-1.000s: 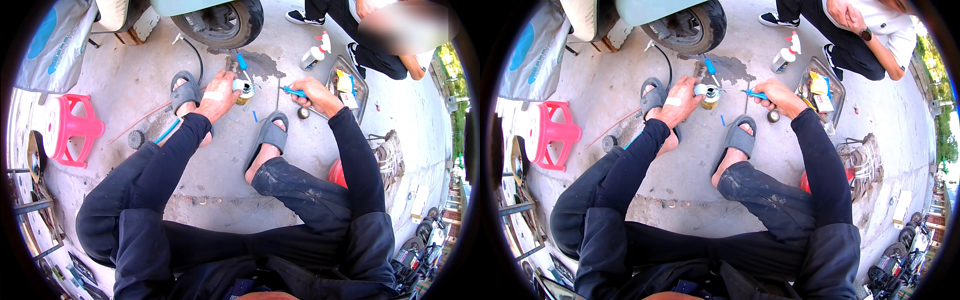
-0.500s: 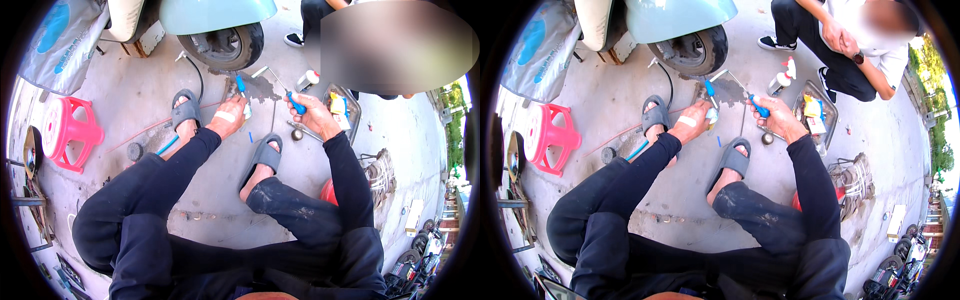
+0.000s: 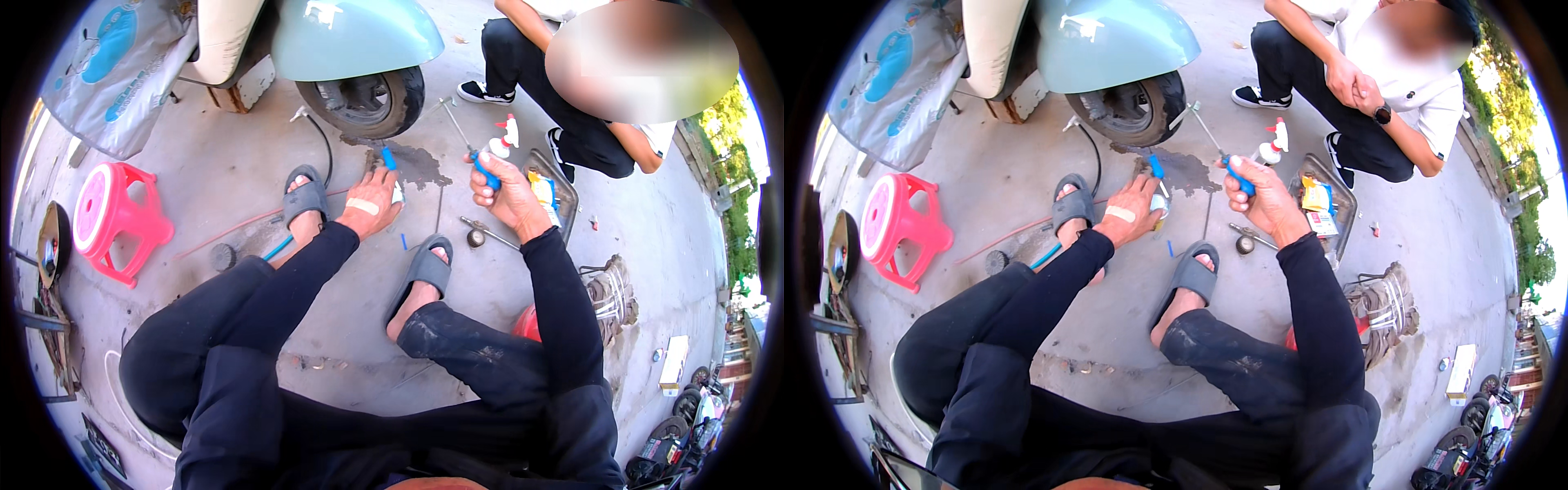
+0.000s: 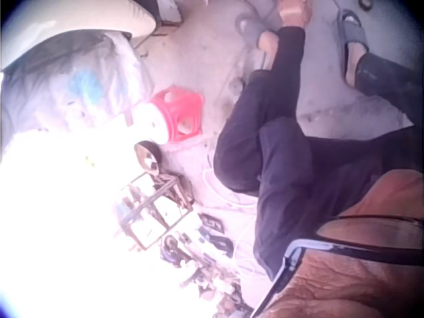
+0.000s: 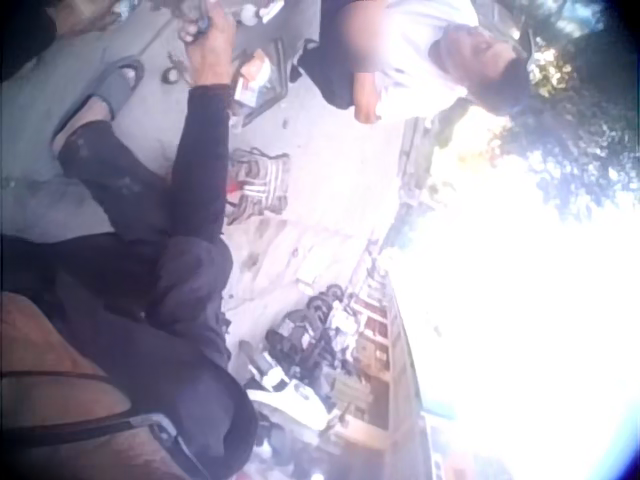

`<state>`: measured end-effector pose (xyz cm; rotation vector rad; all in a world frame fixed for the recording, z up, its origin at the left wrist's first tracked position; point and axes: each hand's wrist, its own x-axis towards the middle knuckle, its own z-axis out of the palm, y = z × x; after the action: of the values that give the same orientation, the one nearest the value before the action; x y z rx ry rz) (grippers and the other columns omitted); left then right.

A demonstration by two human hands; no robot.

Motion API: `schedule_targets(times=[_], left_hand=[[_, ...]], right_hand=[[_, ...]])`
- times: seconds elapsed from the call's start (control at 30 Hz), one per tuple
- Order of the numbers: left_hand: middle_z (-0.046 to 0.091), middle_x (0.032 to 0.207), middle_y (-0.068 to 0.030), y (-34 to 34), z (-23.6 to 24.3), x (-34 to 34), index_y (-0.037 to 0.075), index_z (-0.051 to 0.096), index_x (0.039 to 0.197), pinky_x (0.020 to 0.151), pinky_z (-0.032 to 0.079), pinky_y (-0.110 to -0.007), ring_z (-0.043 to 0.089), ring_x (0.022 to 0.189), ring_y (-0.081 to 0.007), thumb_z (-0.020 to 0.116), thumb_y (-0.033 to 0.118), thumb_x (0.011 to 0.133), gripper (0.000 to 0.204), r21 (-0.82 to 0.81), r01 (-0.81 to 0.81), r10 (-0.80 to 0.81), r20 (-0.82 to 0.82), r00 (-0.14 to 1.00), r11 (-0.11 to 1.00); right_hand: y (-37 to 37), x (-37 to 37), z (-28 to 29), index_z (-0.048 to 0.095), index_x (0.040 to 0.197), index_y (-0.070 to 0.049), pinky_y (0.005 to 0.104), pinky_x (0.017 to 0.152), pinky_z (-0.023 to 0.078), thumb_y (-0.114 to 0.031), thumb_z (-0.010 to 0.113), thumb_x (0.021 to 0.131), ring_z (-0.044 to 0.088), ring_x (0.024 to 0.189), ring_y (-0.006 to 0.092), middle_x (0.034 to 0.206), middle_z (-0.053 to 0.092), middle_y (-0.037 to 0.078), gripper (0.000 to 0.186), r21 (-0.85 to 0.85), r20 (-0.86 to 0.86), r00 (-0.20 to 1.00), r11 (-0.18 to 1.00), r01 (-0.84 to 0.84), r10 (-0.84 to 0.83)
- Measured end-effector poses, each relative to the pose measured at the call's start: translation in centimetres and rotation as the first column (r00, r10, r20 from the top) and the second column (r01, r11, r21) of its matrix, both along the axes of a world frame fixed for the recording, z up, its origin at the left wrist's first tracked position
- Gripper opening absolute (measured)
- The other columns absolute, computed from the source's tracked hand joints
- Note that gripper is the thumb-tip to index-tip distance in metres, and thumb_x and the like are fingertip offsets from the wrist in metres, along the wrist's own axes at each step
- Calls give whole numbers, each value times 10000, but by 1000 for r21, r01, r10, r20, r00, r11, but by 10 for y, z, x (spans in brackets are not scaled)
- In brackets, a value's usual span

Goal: The person opens a small packet and uses a screwdriver to apply a substance from a small container onto a component of a light blue scooter. They then use the screwdriver to work on the scooter's front wheel area.

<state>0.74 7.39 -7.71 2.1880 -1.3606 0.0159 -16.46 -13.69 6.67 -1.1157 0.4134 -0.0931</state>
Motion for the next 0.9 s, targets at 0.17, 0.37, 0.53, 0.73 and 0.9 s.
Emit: schedule_targets(times=[0.17,0.37,0.53,0.73,0.9], left_hand=[[563,1440,-237,-10,26,45,-2,485,1459,1123,450,-477,540,1327,-418,808,332,856,761,-115,-173,154,-154,976,978],[471,1530,-308,-41,59,83,-61,320,1563,1188,404,-448,460,1432,-429,876,377,798,1042,-196,-205,131,-334,933,959],[441,1525,-348,-83,59,93,-99,263,1561,1186,404,-447,456,1436,-446,892,362,785,1100,-290,-228,110,-371,922,929],[530,1365,-370,-123,44,98,-127,291,1462,1107,454,-490,544,1298,-489,921,321,752,1050,-364,-386,223,-416,882,848],[556,1348,-360,-122,41,104,-106,315,1439,1083,473,-477,568,1280,-478,910,303,759,992,-356,-397,240,-411,879,846]], right_hand=[[9,4,10,669,1172,-50,239,591,419,-328,699,1036,546,708,80,902,627,3,311,-92,40,992,989,119,-116],[2,7,-5,690,1180,-32,239,611,434,-331,697,1039,572,742,85,935,655,12,331,-106,116,961,959,263,-250],[-1,18,-27,690,1208,-20,243,605,438,-314,681,1052,568,718,87,929,675,28,333,-50,162,923,932,359,-348],[-2,26,-41,688,1228,-8,230,580,421,-302,661,1064,566,696,81,896,674,38,337,-100,235,897,908,406,-375],[-2,23,-39,690,1219,-14,220,543,393,-287,653,1067,539,643,66,863,669,43,314,-132,253,864,869,477,-436]])
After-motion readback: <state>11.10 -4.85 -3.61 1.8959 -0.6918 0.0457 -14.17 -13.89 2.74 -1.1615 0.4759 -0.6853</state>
